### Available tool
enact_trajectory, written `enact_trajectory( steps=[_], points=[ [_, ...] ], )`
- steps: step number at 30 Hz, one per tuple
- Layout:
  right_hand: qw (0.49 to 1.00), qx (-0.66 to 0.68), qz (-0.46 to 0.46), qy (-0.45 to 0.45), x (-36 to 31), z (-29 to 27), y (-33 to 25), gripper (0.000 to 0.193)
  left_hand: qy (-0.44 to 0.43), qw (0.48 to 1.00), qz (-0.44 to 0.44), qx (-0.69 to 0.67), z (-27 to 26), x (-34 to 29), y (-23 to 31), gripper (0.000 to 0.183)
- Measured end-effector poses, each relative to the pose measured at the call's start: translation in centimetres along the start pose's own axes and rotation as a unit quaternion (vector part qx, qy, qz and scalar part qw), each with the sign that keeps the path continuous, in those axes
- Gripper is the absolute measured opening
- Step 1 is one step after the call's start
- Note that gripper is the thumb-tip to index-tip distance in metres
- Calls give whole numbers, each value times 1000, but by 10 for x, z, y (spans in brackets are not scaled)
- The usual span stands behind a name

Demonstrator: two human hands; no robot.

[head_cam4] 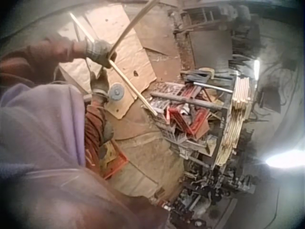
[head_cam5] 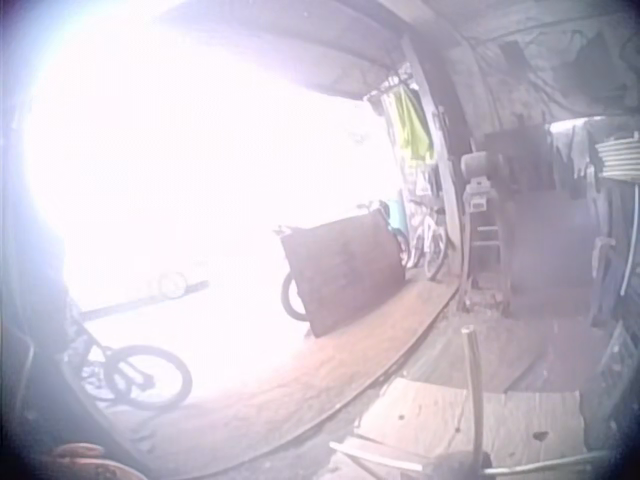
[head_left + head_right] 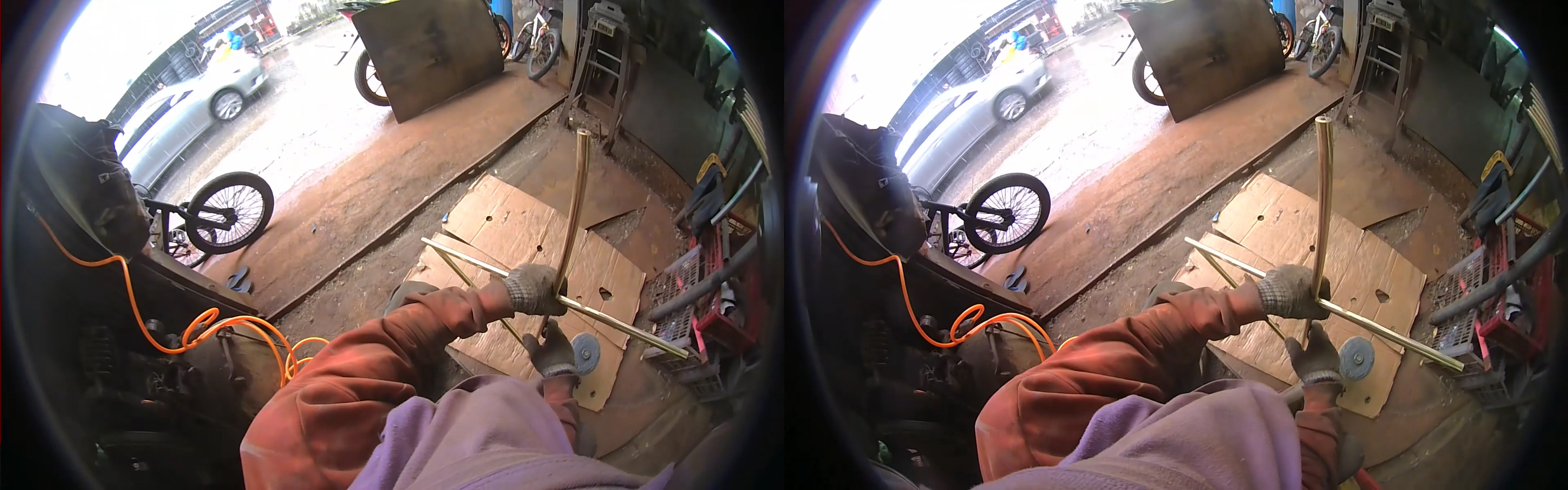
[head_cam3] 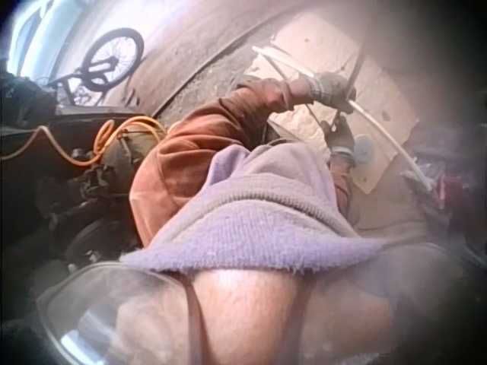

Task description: The person uses a power grinder to smooth the joints and surfaces of a triangular metal frame while holding it with gloved hands on a workshop floor.

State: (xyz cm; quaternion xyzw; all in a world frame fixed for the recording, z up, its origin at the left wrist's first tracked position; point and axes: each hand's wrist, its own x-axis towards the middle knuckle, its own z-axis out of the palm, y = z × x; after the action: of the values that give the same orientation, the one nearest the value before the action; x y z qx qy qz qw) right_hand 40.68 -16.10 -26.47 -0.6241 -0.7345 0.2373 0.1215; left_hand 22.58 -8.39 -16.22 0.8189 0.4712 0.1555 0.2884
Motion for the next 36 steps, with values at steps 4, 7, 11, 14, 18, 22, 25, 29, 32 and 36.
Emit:
enact_trajectory(
  steps=[4, 7, 11, 14, 18, 22, 25, 29, 32, 36],
  points=[
    [1000, 0, 10, -9, 1, 0, 0, 58, 18, 1000, 15, -6, 0, -1, -3, 31],
    [998, -2, 35, -60, 0, -8, -4, 73, 22, 1000, 11, -11, 1, -1, -1, 32],
    [996, -10, 40, -73, -3, -17, -13, 69, 10, 1000, 9, -9, -1, 0, -3, 32],
    [995, -3, 46, -90, -2, -20, -20, 61, 6, 1000, -2, -1, -3, -2, -5, 32],
    [995, -1, 50, -83, -4, -22, -20, 60, 9, 1000, 2, -17, -1, 0, -6, 33],
    [994, -2, 57, -91, -7, -28, -27, 61, 8, 1000, 0, -22, -1, 0, -7, 33],
    [994, -10, 54, -98, -5, -26, -26, 62, 5, 1000, -11, -12, -1, 0, -7, 33],
    [992, -33, 63, -104, -5, -26, -25, 63, 5, 1000, -14, -15, 0, 1, -8, 33],
    [992, -33, 60, -102, -6, -25, -24, 63, 8, 1000, -15, -13, 0, 2, -8, 33],
    [993, -26, 55, -102, -5, -22, -21, 64, 6, 1000, -17, -12, -3, -1, -6, 32]
  ],
)
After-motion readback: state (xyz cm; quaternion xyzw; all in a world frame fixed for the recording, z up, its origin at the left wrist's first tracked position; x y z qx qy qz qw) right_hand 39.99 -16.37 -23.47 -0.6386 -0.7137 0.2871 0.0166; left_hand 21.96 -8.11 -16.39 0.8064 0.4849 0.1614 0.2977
